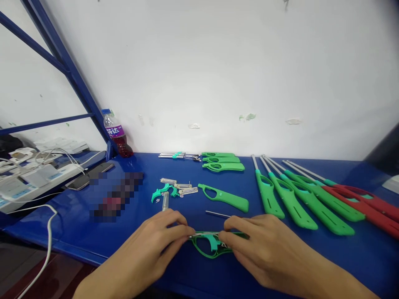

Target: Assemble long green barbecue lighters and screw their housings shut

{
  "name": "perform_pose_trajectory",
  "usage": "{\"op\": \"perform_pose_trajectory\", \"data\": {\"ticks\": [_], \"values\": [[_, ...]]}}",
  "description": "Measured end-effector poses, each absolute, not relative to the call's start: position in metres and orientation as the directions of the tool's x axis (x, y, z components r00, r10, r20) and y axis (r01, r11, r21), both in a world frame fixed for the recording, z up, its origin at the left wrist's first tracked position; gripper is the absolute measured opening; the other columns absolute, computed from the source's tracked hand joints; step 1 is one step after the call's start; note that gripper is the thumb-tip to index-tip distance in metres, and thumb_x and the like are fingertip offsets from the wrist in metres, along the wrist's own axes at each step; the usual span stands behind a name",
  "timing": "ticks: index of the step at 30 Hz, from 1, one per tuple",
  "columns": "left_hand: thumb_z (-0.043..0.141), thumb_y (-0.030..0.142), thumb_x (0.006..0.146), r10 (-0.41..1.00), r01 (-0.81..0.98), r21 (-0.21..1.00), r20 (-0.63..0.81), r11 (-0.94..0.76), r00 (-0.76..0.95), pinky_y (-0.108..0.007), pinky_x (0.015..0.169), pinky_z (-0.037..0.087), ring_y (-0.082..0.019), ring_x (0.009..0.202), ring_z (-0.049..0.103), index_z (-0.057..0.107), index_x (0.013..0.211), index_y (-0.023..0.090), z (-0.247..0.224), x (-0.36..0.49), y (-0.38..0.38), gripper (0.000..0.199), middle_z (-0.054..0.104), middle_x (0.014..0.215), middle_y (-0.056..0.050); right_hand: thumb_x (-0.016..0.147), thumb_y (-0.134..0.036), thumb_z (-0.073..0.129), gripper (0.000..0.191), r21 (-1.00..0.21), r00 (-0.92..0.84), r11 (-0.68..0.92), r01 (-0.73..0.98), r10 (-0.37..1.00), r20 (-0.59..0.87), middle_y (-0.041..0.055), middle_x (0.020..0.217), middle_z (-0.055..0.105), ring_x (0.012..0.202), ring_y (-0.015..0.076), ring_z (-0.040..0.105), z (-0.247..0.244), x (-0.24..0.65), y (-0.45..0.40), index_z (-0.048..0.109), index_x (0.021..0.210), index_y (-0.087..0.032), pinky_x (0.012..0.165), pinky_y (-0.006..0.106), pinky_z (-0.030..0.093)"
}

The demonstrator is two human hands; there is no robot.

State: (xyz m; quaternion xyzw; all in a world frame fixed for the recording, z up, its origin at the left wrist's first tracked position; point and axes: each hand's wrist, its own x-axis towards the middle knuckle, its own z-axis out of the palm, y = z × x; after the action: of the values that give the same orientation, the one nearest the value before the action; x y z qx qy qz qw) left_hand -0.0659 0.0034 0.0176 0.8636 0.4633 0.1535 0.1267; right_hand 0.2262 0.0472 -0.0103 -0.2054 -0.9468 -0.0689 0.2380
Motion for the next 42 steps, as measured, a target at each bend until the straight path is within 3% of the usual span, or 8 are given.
{"op": "perform_pose_trajectory", "data": {"ticks": [4,8,13,19,23,28,35,42], "values": [[0.048,0.026,0.111,0.824,0.801,0.256,0.349,-0.542,0.446,-0.029,0.092,0.057,-0.02,0.105,0.073,0.076,0.119,0.03,0.022,-0.087,0.016,0.029,0.073,0.116,-0.003,0.097,-0.009,0.052,0.025,0.04,-0.799,0.898,0.439,0.369,0.475,0.0015,0.105,0.071,0.065,0.016,0.062,-0.009,0.227,0.046,0.064,0.113,-0.025,0.056,0.033,0.036],[0.049,0.036,0.109,0.868,0.891,0.189,0.379,-0.412,0.321,-0.03,0.082,0.058,-0.023,0.095,0.076,0.078,0.11,0.025,0.03,-0.114,0.031,0.032,0.075,0.113,-0.006,0.097,-0.008,0.051,0.027,0.063,-0.801,0.889,0.453,0.375,0.467,0.0016,0.108,0.07,0.06,0.0157,0.06,-0.011,0.228,0.047,0.062,0.116,-0.025,0.054,0.034,0.036],[0.045,0.039,0.109,0.924,0.936,0.172,0.288,-0.308,0.252,-0.034,0.085,0.055,-0.026,0.099,0.074,0.078,0.112,0.025,0.036,-0.132,0.044,0.036,0.077,0.11,-0.007,0.096,-0.008,0.05,0.035,0.067,-0.782,0.856,0.512,0.433,0.448,0.0086,0.133,0.064,0.071,0.0162,0.067,-0.008,0.221,0.054,0.061,0.123,-0.027,0.054,0.032,0.038],[0.055,0.028,0.101,0.956,0.952,0.167,0.188,-0.255,0.223,-0.034,0.079,0.053,-0.025,0.09,0.073,0.08,0.104,0.025,0.026,-0.146,0.056,0.025,0.076,0.103,-0.006,0.091,-0.011,0.062,0.026,0.217,-0.846,0.841,0.495,0.41,0.342,0.0115,0.131,0.064,0.105,0.0278,0.068,0.01,0.182,0.076,0.064,0.115,-0.022,0.059,0.032,0.048],[0.053,0.028,0.102,0.964,0.952,0.18,0.146,-0.248,0.223,-0.034,0.082,0.051,-0.026,0.093,0.071,0.079,0.106,0.025,0.021,-0.15,0.06,0.027,0.073,0.105,-0.007,0.093,-0.009,0.063,0.024,0.255,-0.847,0.818,0.516,0.442,0.296,0.0114,0.123,0.064,0.096,0.0249,0.065,0.021,0.15,0.1,0.066,0.114,-0.019,0.053,0.03,0.042],[0.053,0.028,0.104,0.967,0.949,0.195,0.12,-0.246,0.226,-0.032,0.079,0.048,-0.024,0.09,0.069,0.078,0.103,0.025,0.017,-0.147,0.063,0.025,0.069,0.102,-0.006,0.098,-0.014,0.063,0.009,0.269,-0.84,0.801,0.535,0.47,0.27,0.0106,0.116,0.065,0.095,0.0245,0.064,0.026,0.127,0.12,0.07,0.103,-0.018,0.057,0.032,0.045],[0.052,0.024,0.103,0.967,0.947,0.201,0.111,-0.25,0.231,-0.033,0.076,0.043,-0.025,0.089,0.067,0.073,0.1,0.025,0.012,-0.143,0.068,0.021,0.067,0.099,-0.004,0.1,-0.017,0.064,0.007,0.294,-0.843,0.792,0.536,0.485,0.231,0.0095,0.113,0.065,0.098,0.024,0.065,0.018,0.12,0.128,0.07,0.102,-0.018,0.059,0.031,0.05],[0.044,0.019,0.104,0.963,0.942,0.214,0.123,-0.261,0.239,-0.032,0.075,0.041,-0.022,0.085,0.065,0.066,0.091,0.023,0.008,-0.143,0.069,0.026,0.062,0.097,-0.004,0.101,-0.026,0.072,0.017,0.356,-0.837,0.759,0.545,0.519,0.175,0.0068,0.12,0.069,0.101,0.0205,0.07,0.014,0.121,0.129,0.069,0.114,-0.015,0.079,0.035,0.062]]}}
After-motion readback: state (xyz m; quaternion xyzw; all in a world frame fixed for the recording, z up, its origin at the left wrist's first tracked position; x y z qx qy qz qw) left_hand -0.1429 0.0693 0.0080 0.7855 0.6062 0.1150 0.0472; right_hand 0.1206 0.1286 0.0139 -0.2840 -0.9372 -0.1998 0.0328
